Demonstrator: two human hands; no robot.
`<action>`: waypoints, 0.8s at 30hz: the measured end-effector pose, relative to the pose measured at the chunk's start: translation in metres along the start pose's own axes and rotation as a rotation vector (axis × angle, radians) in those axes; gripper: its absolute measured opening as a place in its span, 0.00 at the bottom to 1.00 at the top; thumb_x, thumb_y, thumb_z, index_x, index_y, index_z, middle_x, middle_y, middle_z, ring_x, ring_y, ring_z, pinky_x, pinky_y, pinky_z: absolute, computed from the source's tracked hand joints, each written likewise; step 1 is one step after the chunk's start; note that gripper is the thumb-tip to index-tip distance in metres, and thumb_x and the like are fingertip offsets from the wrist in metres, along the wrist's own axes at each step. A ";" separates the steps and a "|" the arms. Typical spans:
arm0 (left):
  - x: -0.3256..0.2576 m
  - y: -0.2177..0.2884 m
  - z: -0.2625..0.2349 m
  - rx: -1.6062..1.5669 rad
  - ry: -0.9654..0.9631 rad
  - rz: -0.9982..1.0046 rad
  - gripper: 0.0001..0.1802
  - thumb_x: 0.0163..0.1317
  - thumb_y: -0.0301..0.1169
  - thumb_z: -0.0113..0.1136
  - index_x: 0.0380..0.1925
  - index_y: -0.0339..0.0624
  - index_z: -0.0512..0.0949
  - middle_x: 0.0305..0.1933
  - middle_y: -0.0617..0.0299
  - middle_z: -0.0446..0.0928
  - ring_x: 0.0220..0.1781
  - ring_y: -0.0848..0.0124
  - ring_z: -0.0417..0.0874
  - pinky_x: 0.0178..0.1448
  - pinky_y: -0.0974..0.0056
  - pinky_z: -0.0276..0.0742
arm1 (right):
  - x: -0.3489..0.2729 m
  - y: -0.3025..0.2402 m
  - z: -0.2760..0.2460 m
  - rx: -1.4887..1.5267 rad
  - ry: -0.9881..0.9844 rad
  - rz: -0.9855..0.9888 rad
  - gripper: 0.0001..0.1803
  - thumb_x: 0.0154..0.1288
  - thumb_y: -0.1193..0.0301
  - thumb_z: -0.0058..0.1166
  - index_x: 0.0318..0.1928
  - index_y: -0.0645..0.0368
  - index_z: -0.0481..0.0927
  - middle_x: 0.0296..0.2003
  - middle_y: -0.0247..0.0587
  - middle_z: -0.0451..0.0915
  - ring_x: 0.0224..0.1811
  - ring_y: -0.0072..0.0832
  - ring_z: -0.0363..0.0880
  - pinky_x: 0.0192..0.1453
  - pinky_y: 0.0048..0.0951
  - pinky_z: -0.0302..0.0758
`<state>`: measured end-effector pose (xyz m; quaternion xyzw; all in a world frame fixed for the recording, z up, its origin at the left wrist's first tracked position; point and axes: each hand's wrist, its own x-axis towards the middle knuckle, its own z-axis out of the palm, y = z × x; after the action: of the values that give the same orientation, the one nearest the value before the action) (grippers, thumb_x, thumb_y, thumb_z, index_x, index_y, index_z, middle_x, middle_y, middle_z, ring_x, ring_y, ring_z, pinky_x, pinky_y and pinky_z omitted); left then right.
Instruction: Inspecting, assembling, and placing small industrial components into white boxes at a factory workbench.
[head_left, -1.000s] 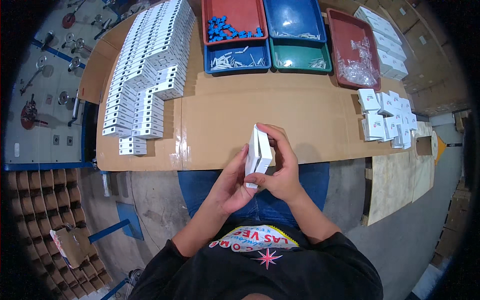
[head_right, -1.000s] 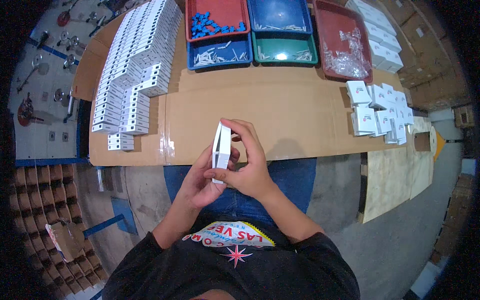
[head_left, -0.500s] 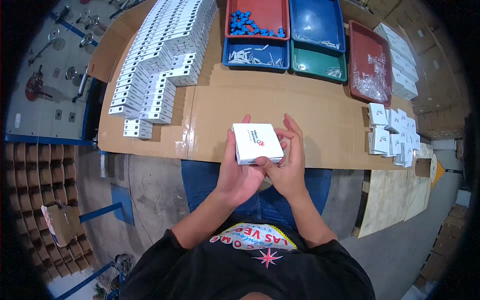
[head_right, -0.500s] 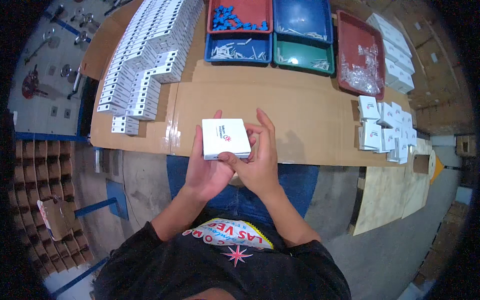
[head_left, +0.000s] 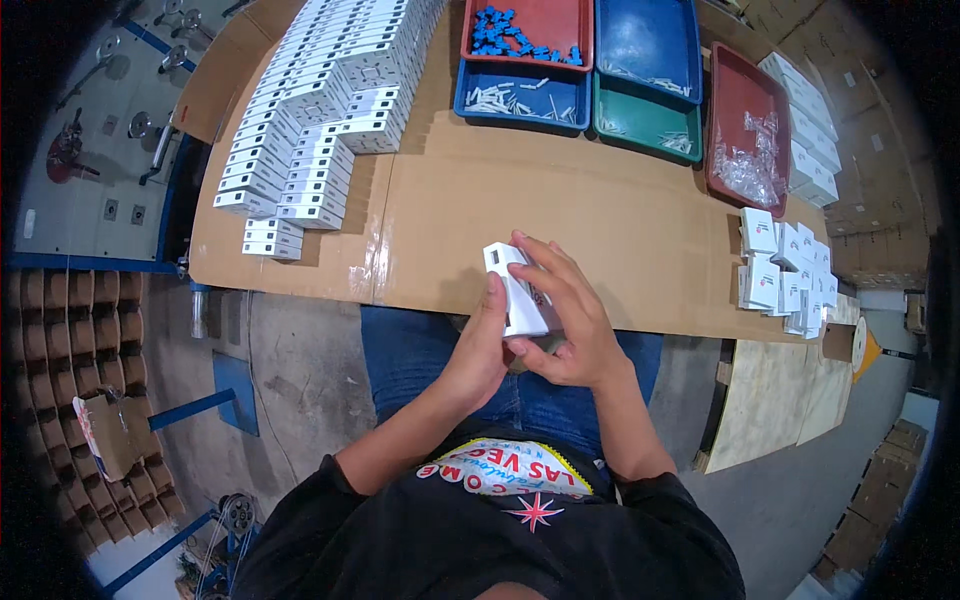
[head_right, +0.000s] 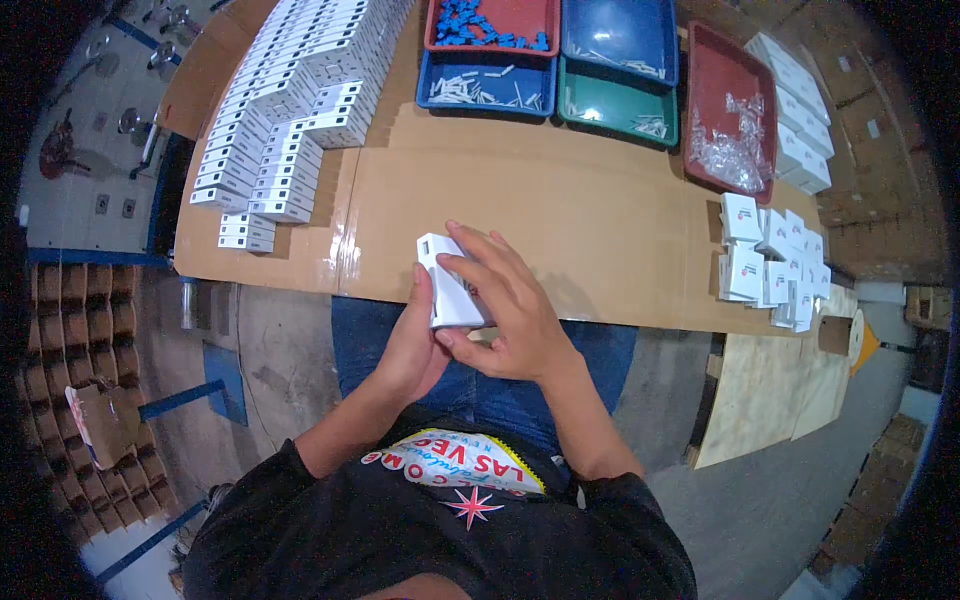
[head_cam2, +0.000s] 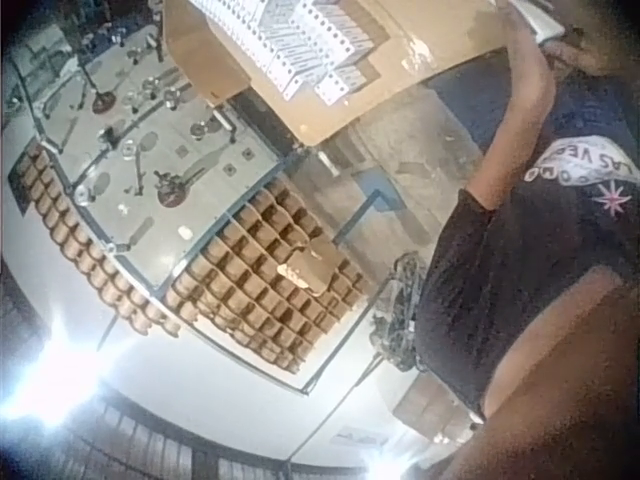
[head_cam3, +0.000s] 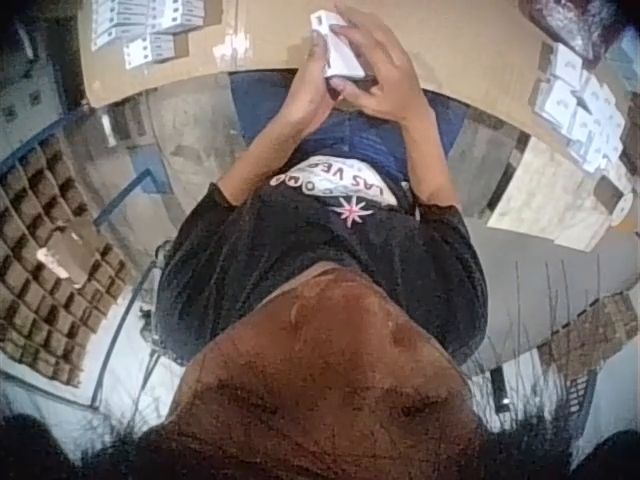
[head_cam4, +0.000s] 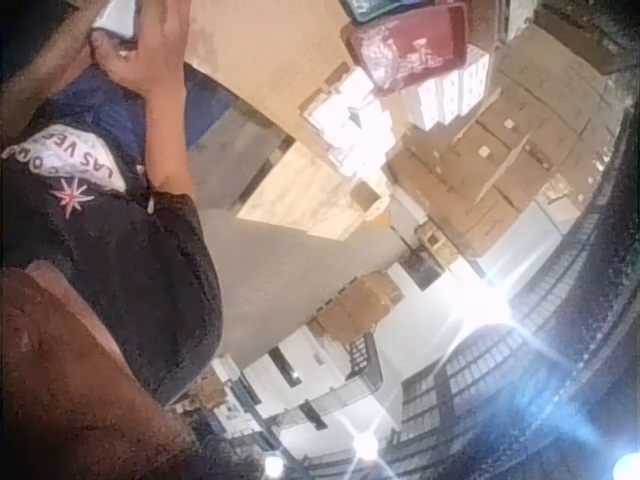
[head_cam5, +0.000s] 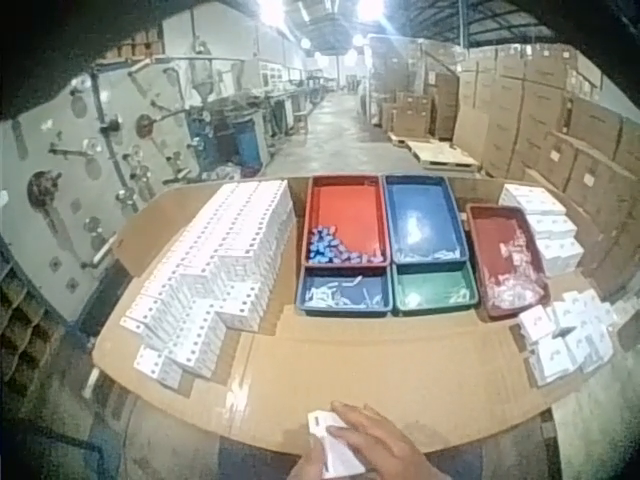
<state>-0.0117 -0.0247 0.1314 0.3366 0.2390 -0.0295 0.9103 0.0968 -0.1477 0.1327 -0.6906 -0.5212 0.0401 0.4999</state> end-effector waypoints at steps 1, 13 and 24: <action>0.000 -0.002 -0.001 -0.007 -0.019 0.006 0.36 0.82 0.58 0.36 0.79 0.51 0.53 0.70 0.58 0.69 0.69 0.65 0.75 0.68 0.59 0.76 | 0.000 0.001 0.002 0.001 -0.001 0.001 0.39 0.64 0.56 0.67 0.71 0.61 0.72 0.71 0.61 0.71 0.74 0.54 0.71 0.78 0.56 0.62; -0.013 0.004 0.023 0.074 0.002 0.106 0.32 0.84 0.46 0.40 0.81 0.50 0.50 0.73 0.57 0.66 0.73 0.67 0.71 0.73 0.57 0.71 | -0.002 0.006 0.009 0.130 0.093 0.018 0.43 0.78 0.38 0.40 0.68 0.67 0.76 0.70 0.66 0.67 0.69 0.56 0.71 0.71 0.49 0.70; -0.012 -0.014 0.025 0.008 0.004 0.138 0.27 0.83 0.42 0.44 0.74 0.41 0.60 0.61 0.59 0.74 0.61 0.73 0.78 0.66 0.62 0.75 | -0.006 0.008 0.008 0.073 0.154 -0.077 0.34 0.80 0.46 0.42 0.63 0.66 0.79 0.67 0.66 0.71 0.65 0.60 0.74 0.68 0.52 0.72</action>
<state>-0.0153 -0.0523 0.1453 0.3560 0.2166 0.0331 0.9084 0.0947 -0.1466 0.1201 -0.6525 -0.5054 -0.0135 0.5644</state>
